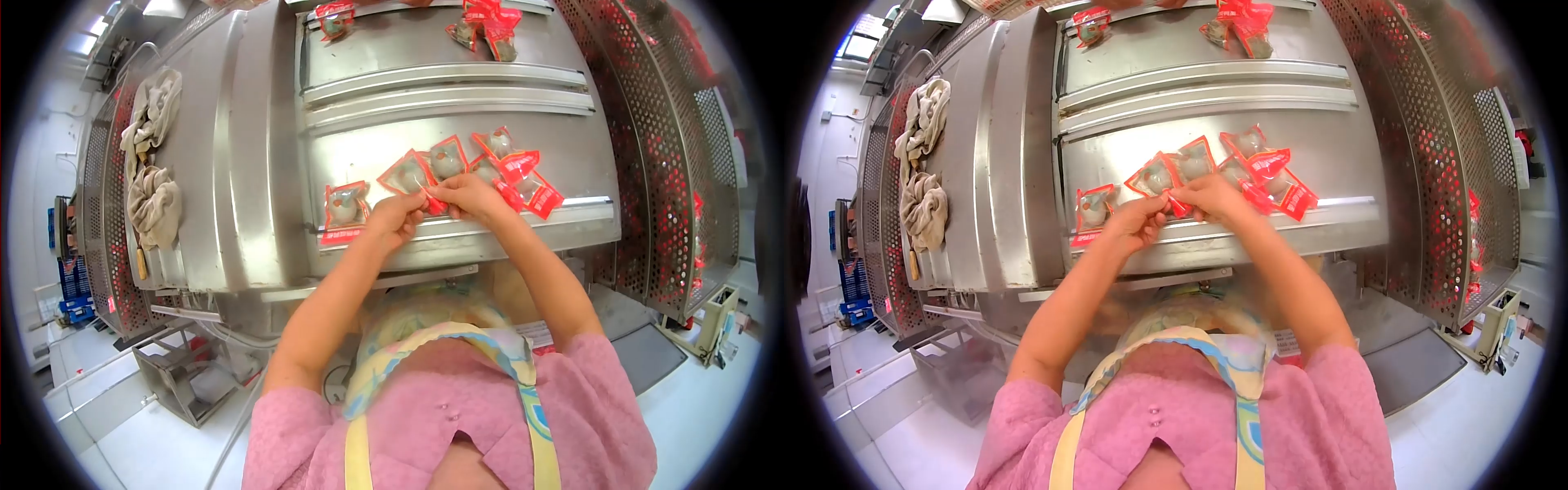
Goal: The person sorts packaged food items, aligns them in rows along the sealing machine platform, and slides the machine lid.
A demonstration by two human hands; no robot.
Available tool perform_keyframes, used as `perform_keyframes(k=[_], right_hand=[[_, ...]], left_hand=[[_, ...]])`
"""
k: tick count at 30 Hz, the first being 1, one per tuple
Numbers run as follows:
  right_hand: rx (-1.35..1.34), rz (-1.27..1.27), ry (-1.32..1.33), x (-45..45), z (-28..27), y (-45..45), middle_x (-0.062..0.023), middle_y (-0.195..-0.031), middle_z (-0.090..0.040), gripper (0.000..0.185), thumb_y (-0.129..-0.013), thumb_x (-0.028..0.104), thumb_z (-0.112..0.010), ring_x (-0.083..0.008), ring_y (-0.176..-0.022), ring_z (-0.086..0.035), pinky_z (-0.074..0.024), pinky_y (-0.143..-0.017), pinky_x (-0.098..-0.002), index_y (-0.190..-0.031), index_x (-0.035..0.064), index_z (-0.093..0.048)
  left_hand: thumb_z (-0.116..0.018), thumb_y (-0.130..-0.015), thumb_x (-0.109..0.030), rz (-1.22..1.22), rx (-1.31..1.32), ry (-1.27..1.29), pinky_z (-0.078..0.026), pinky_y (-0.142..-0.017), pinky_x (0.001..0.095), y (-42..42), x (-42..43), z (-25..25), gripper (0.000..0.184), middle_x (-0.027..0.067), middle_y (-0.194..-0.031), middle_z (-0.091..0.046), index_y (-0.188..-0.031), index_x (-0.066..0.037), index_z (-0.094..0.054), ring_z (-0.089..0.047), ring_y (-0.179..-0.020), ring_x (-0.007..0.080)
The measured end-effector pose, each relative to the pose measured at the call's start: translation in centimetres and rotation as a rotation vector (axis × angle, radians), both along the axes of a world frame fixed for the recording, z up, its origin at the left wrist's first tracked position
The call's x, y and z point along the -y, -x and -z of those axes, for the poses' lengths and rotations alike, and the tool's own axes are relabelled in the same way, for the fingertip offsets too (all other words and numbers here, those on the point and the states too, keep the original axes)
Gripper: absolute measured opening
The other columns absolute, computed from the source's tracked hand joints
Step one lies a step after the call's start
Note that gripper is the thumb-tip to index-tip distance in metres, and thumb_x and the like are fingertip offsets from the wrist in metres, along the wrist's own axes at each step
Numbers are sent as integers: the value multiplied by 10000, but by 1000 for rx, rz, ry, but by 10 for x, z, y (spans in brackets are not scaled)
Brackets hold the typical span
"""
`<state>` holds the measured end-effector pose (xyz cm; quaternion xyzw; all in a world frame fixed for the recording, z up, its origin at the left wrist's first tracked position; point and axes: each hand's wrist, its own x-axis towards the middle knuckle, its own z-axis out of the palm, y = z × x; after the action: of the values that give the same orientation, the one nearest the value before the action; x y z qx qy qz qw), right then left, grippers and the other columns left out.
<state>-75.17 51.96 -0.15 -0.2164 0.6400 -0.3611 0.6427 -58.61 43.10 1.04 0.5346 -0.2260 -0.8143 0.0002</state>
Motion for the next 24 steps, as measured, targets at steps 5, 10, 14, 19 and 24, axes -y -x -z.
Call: perform_keyframes(k=[5, 10, 14, 19, 24], right_hand=[[218, 87, -48, 3, 4, 5, 10, -639, -558, 247, -843, 278, -682, -45, -493, -441, -254, -383, -202, -828, 34, -653], [215, 64, -28, 5, 3, 2, -3, -648, -581, 221, -836, 253, -680, -48, -497, -448, -268, -383, -205, -834, 34, -657], [149, 87, -35, 5, -9, 5, -8, -657, -595, 164, -854, 195, -670, -35, -476, -459, -290, -368, -170, -797, 51, -614], [-84, -95, 20, 2, -9, 8, 14, -621, -571, 193, -839, 205, -684, -40, -502, -476, -334, -424, -201, -743, 48, -625], [-588, -186, 282, -4, 24, -14, -37, -658, -622, 219, -811, 233, -691, -144, -600, -578, -443, -558, -295, -743, 32, -638]], left_hand=[[-670, -862, -196, 120, 45, 48, -334, -355, 99, 3, 18, -29, 123, -6, -753, -602, -871, -88, -612, -567, -594, 39], [-676, -859, -176, 34, 74, 18, -334, -341, 89, 0, 28, -16, 135, 3, -709, -567, -875, -67, -598, -538, -559, 33], [-689, -848, -171, 108, 56, 52, -313, -345, 96, -9, 37, -12, 145, -6, -680, -560, -851, -64, -591, -506, -504, 22], [-735, -778, -127, 776, 109, 628, -339, -414, 191, -23, 55, -17, 194, 8, -653, -572, -700, -82, -562, -499, -504, 59], [-725, -703, -161, 1135, 398, 1334, -474, -610, 382, -29, 42, -25, 211, 117, -703, -621, -782, -34, -576, -608, -658, 254]])
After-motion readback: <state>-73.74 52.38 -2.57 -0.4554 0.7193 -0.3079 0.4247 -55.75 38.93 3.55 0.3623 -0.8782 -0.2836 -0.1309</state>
